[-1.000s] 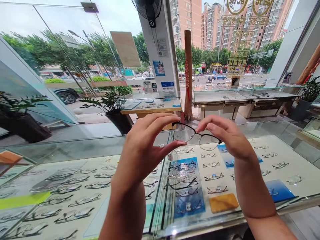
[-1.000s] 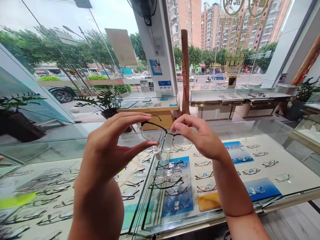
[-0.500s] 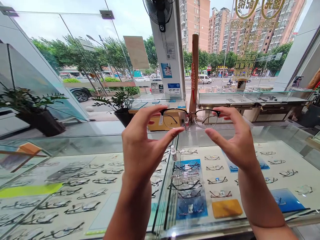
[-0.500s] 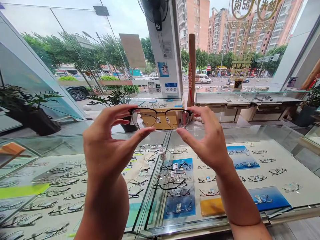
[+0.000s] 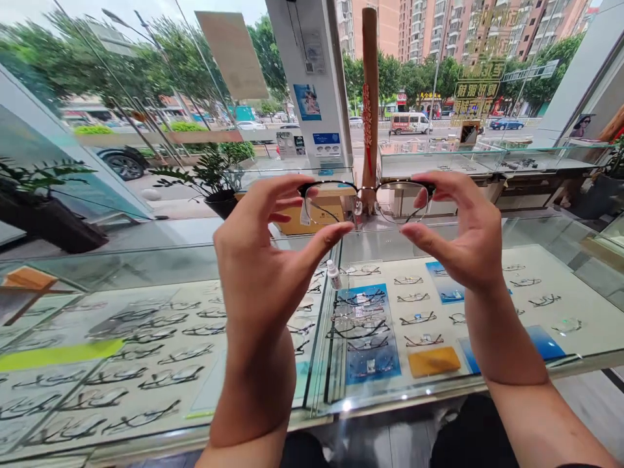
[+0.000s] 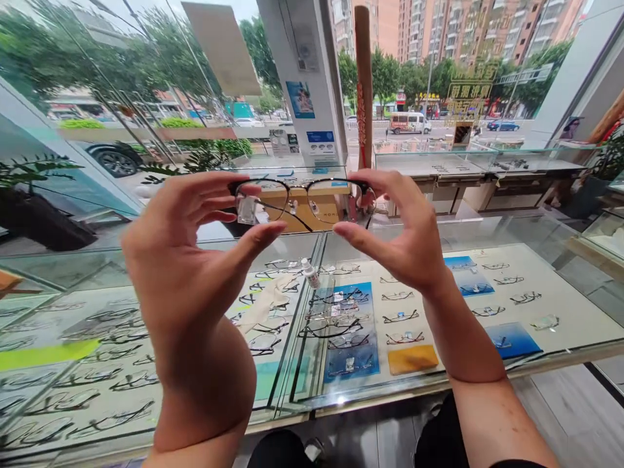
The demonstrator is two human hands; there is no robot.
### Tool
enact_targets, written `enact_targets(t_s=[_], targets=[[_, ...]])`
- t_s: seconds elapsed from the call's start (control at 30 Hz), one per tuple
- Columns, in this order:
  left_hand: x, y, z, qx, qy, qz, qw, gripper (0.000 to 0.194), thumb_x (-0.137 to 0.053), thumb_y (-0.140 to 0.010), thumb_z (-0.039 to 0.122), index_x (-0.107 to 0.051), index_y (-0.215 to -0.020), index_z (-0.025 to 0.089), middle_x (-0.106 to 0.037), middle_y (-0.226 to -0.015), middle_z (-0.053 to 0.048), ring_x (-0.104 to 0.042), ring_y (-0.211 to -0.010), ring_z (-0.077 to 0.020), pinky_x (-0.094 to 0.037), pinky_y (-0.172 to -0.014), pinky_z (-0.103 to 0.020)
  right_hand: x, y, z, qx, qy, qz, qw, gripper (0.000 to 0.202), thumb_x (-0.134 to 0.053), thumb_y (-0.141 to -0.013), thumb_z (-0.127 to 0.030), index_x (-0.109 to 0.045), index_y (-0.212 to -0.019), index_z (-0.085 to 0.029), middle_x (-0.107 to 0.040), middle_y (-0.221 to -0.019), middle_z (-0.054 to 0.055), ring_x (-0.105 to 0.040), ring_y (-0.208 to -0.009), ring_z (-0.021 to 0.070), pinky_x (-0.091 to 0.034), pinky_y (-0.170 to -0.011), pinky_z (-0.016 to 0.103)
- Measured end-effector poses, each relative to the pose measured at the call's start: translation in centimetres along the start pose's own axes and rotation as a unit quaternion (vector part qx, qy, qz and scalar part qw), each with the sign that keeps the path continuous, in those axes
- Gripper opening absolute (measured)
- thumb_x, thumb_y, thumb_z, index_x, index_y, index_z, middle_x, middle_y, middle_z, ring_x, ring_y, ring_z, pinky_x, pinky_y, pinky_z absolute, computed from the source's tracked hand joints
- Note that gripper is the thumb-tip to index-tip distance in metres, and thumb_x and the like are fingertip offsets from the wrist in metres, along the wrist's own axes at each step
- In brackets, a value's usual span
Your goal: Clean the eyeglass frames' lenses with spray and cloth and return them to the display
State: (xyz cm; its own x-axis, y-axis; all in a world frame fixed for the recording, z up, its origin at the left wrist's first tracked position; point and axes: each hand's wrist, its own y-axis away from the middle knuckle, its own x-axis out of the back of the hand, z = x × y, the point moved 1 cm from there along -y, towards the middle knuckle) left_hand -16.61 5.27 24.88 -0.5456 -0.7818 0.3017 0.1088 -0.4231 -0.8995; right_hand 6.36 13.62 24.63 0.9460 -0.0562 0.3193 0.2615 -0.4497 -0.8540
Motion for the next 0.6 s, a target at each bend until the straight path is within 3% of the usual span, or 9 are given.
enact_targets(t_s=[0.2,0.3,0.33,0.4,0.47,0.5,0.53,0.57,0.6], targets=[[-0.4,0.1,1.6,0.005,0.051,-0.008,0.999,0.046,-0.082,-0.092,0.051,-0.067,-0.122,0.019,-0.074,-0.11,0.003,-0.075,-0.105,-0.0187,-0.066,-0.083,-0.042,1.9,-0.3,-1.0,-0.024,-0.002,-0.031,0.999,0.06,-0.069,-0.092,-0.073,-0.067,-0.135,-0.031,-0.064,-0.135,0.003,-0.07,-0.106,0.0206,-0.06,-0.098,0.04],[-0.7,0.2,2.9,0.015,0.053,-0.019,0.998,0.051,-0.07,-0.1,0.056,-0.06,-0.134,0.019,-0.07,-0.129,0.004,-0.071,-0.12,-0.0164,-0.065,-0.091,-0.038,3.1,0.1,-2.1,-0.025,0.026,-0.005,0.999,0.06,-0.063,-0.094,-0.076,-0.066,-0.136,-0.034,-0.063,-0.138,0.0,-0.07,-0.105,0.0175,-0.061,-0.089,0.031],[-0.8,0.5,3.5,0.017,0.051,0.014,0.998,0.055,-0.065,-0.102,0.061,-0.057,-0.139,0.021,-0.067,-0.138,0.005,-0.067,-0.127,-0.0165,-0.063,-0.097,-0.04,3.5,0.2,-2.5,-0.01,0.032,0.012,0.999,0.059,-0.063,-0.094,-0.075,-0.067,-0.135,-0.034,-0.064,-0.137,0.0,-0.07,-0.107,0.0171,-0.06,-0.087,0.029],[-1.2,2.0,4.9,0.019,0.075,0.145,0.986,0.057,-0.06,-0.101,0.068,-0.055,-0.137,0.023,-0.065,-0.14,0.006,-0.063,-0.128,-0.0184,-0.06,-0.102,-0.047,4.0,0.0,-2.9,0.03,0.042,0.057,0.997,0.058,-0.064,-0.095,-0.073,-0.068,-0.134,-0.03,-0.065,-0.132,-0.001,-0.069,-0.115,0.0182,-0.059,-0.087,0.027],[-2.1,5.2,6.9,0.041,0.164,0.254,0.952,0.044,-0.063,-0.1,0.061,-0.06,-0.113,0.02,-0.065,-0.107,0.003,-0.066,-0.105,-0.0174,-0.058,-0.089,-0.05,4.4,-0.5,-3.3,0.079,0.054,0.11,0.989,0.062,-0.062,-0.095,-0.073,-0.069,-0.129,-0.022,-0.065,-0.122,0.0,-0.069,-0.118,0.0191,-0.057,-0.086,0.027],[-3.0,7.4,8.1,0.101,0.228,0.205,0.946,0.034,-0.059,-0.103,0.055,-0.06,-0.098,0.021,-0.059,-0.088,0.004,-0.063,-0.089,-0.0135,-0.055,-0.082,-0.046,4.5,-0.8,-3.5,0.103,0.057,0.135,0.984,0.064,-0.061,-0.095,-0.075,-0.07,-0.125,-0.018,-0.065,-0.117,0.001,-0.069,-0.113,0.018,-0.057,-0.083,0.026],[-4.3,9.8,9.5,0.176,0.299,0.074,0.935,0.037,-0.055,-0.104,0.055,-0.058,-0.087,0.022,-0.056,-0.078,0.004,-0.059,-0.079,-0.0121,-0.053,-0.076,-0.043,4.6,-1.0,-3.8,0.121,0.061,0.154,0.979,0.065,-0.06,-0.095,-0.076,-0.071,-0.121,-0.017,-0.064,-0.114,0.001,-0.07,-0.106,0.0161,-0.056,-0.081,0.026],[-5.8,12.5,10.9,0.269,0.361,-0.044,0.892,0.042,-0.056,-0.102,0.061,-0.057,-0.083,0.022,-0.057,-0.076,0.003,-0.058,-0.075,-0.013,-0.052,-0.073,-0.041,4.6,-1.2,-4.1,0.128,0.07,0.163,0.976,0.064,-0.06,-0.096,-0.076,-0.071,-0.118,-0.017,-0.063,-0.114,0.002,-0.069,-0.098,0.0139,-0.056,-0.078,0.025],[-7.2,15.3,12.3,0.382,0.401,-0.093,0.827,0.049,-0.061,-0.095,0.069,-0.056,-0.081,0.023,-0.056,-0.074,0.002,-0.059,-0.073,-0.0143,-0.052,-0.07,-0.039,4.7,-1.3,-4.6,0.118,0.086,0.165,0.975,0.061,-0.061,-0.097,-0.074,-0.071,-0.12,-0.019,-0.063,-0.117,0.002,-0.067,-0.092,0.0124,-0.056,-0.077,0.025]])
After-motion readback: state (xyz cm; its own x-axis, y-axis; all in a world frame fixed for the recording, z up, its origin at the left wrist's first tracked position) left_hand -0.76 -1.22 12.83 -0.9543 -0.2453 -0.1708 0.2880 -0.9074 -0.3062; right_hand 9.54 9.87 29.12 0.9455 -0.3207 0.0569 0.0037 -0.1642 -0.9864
